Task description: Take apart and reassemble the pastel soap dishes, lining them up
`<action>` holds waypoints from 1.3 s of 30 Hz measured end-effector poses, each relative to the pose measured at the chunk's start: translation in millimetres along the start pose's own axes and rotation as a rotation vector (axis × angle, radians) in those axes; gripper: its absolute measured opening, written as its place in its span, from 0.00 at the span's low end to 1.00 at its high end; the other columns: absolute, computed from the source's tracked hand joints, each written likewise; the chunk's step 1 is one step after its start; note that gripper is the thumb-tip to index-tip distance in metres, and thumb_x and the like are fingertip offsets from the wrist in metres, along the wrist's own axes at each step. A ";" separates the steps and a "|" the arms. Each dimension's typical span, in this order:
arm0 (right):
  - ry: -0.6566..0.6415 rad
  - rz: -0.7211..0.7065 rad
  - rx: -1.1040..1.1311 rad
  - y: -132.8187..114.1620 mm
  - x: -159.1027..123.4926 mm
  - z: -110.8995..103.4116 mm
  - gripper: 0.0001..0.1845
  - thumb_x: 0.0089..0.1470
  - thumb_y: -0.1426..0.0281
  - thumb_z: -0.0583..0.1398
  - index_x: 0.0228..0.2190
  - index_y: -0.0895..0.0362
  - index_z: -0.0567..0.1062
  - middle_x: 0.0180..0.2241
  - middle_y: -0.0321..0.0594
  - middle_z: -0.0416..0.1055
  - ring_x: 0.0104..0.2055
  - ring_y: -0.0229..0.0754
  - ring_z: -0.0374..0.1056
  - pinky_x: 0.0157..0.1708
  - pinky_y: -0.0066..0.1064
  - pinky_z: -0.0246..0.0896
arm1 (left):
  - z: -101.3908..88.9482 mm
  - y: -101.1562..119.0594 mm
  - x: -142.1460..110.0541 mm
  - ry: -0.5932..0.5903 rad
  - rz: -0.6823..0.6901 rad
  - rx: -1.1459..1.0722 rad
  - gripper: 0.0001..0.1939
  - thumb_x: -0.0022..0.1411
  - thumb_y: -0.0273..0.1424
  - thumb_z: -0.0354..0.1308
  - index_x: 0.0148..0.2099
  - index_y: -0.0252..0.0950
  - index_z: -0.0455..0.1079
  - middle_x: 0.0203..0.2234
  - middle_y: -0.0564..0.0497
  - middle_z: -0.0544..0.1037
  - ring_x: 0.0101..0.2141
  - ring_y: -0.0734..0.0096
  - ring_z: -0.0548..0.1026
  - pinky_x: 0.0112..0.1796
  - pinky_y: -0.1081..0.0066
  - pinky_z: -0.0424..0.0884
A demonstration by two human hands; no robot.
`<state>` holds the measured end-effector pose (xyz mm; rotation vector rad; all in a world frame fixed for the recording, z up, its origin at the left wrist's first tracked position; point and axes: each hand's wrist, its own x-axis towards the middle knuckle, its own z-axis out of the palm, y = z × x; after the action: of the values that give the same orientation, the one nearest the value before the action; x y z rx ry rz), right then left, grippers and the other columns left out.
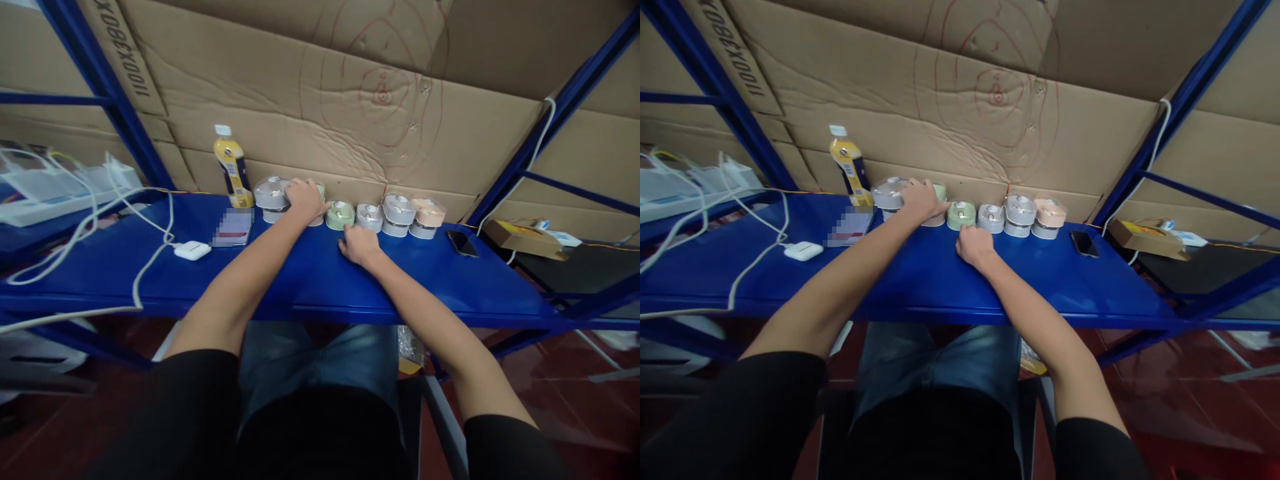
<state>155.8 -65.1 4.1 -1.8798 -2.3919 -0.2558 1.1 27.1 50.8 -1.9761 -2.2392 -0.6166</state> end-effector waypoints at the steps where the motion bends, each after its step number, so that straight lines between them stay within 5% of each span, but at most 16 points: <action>1: -0.011 -0.003 0.001 -0.1 -1.4 0.1 0.24 0.74 0.62 0.57 0.62 0.63 0.76 0.60 0.63 0.81 0.60 0.64 0.81 0.55 0.48 0.78 | 2.2 5.8 5.4 -0.023 -0.038 0.018 0.52 0.66 0.60 0.69 0.72 0.22 0.65 0.67 0.15 0.68 0.67 0.20 0.67 0.59 0.42 0.68; 5: -0.006 0.016 0.042 1.5 -1.5 -4.2 0.25 0.74 0.60 0.57 0.62 0.62 0.77 0.59 0.62 0.82 0.61 0.65 0.80 0.56 0.50 0.77 | 7.4 15.9 8.8 -0.006 -0.134 0.053 0.44 0.69 0.46 0.69 0.75 0.24 0.60 0.70 0.15 0.66 0.65 0.24 0.70 0.57 0.44 0.71; 8: 0.047 0.079 0.108 9.5 1.0 -8.5 0.24 0.74 0.60 0.57 0.60 0.61 0.78 0.57 0.63 0.83 0.60 0.66 0.80 0.55 0.52 0.77 | 6.2 9.4 -5.9 0.077 -0.074 0.001 0.43 0.68 0.41 0.70 0.75 0.23 0.60 0.71 0.16 0.64 0.67 0.25 0.69 0.61 0.44 0.69; 12: 0.234 0.148 0.323 36.4 5.0 -14.2 0.25 0.73 0.59 0.57 0.59 0.62 0.79 0.56 0.62 0.82 0.59 0.65 0.79 0.60 0.55 0.74 | 2.0 -18.9 -39.8 0.176 0.230 -0.186 0.42 0.65 0.45 0.71 0.72 0.27 0.64 0.67 0.21 0.67 0.67 0.20 0.68 0.65 0.36 0.67; 16: 0.382 -0.174 0.569 66.0 2.2 -16.8 0.43 0.62 0.48 0.69 0.69 0.58 0.72 0.70 0.59 0.71 0.71 0.63 0.69 0.71 0.56 0.65 | 4.4 -53.9 -74.2 0.014 0.633 -0.416 0.46 0.61 0.48 0.74 0.74 0.37 0.64 0.68 0.31 0.70 0.69 0.30 0.69 0.69 0.37 0.67; 19: 0.233 -0.434 0.614 68.2 -6.1 -12.8 0.63 0.46 0.44 0.78 0.75 0.52 0.66 0.78 0.56 0.61 0.79 0.66 0.58 0.76 0.60 0.57 | 14.3 -67.6 -90.5 -0.184 0.817 -0.561 0.51 0.56 0.48 0.75 0.75 0.38 0.61 0.69 0.32 0.71 0.69 0.34 0.72 0.69 0.41 0.70; 23: 0.028 -0.503 0.644 48.5 -17.1 -2.5 0.64 0.46 0.47 0.79 0.76 0.53 0.64 0.70 0.55 0.73 0.71 0.65 0.71 0.70 0.59 0.66 | 29.7 -71.0 -97.6 -0.274 0.832 -0.696 0.56 0.49 0.45 0.78 0.75 0.37 0.60 0.66 0.33 0.76 0.64 0.35 0.77 0.65 0.44 0.75; 26: 0.051 -0.468 0.645 43.3 -20.4 2.6 0.58 0.50 0.46 0.76 0.74 0.54 0.67 0.66 0.55 0.77 0.66 0.64 0.75 0.66 0.57 0.70 | 35.3 -73.5 -97.5 -0.283 0.798 -0.723 0.56 0.49 0.47 0.78 0.75 0.37 0.60 0.64 0.33 0.78 0.63 0.35 0.79 0.63 0.44 0.76; 30: 0.122 -0.326 0.669 70.0 -20.0 5.4 0.49 0.56 0.45 0.71 0.70 0.56 0.72 0.64 0.56 0.78 0.62 0.62 0.77 0.64 0.57 0.72 | 34.3 -78.5 -99.3 -0.262 0.787 -0.669 0.57 0.51 0.48 0.78 0.78 0.37 0.61 0.64 0.34 0.76 0.64 0.36 0.77 0.67 0.40 0.72; 35: 0.116 -0.035 0.705 120.6 -19.0 6.8 0.45 0.59 0.44 0.69 0.68 0.58 0.75 0.60 0.56 0.81 0.59 0.63 0.78 0.63 0.60 0.72 | 29.7 -78.7 -106.7 -0.255 0.887 -0.529 0.27 0.66 0.46 0.68 0.63 0.43 0.83 0.63 0.39 0.73 0.66 0.40 0.73 0.71 0.40 0.67; 39: 0.084 0.101 0.732 140.0 -18.7 6.7 0.46 0.60 0.43 0.68 0.68 0.59 0.73 0.57 0.57 0.82 0.57 0.63 0.79 0.61 0.60 0.75 | 28.1 -78.2 -107.6 -0.223 0.878 -0.540 0.23 0.70 0.48 0.64 0.59 0.42 0.86 0.62 0.38 0.73 0.68 0.39 0.70 0.72 0.39 0.65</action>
<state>296.3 -49.6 5.1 -1.5747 -1.9317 0.4757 -52.1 -69.4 -28.8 -3.0673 -1.0748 -0.9387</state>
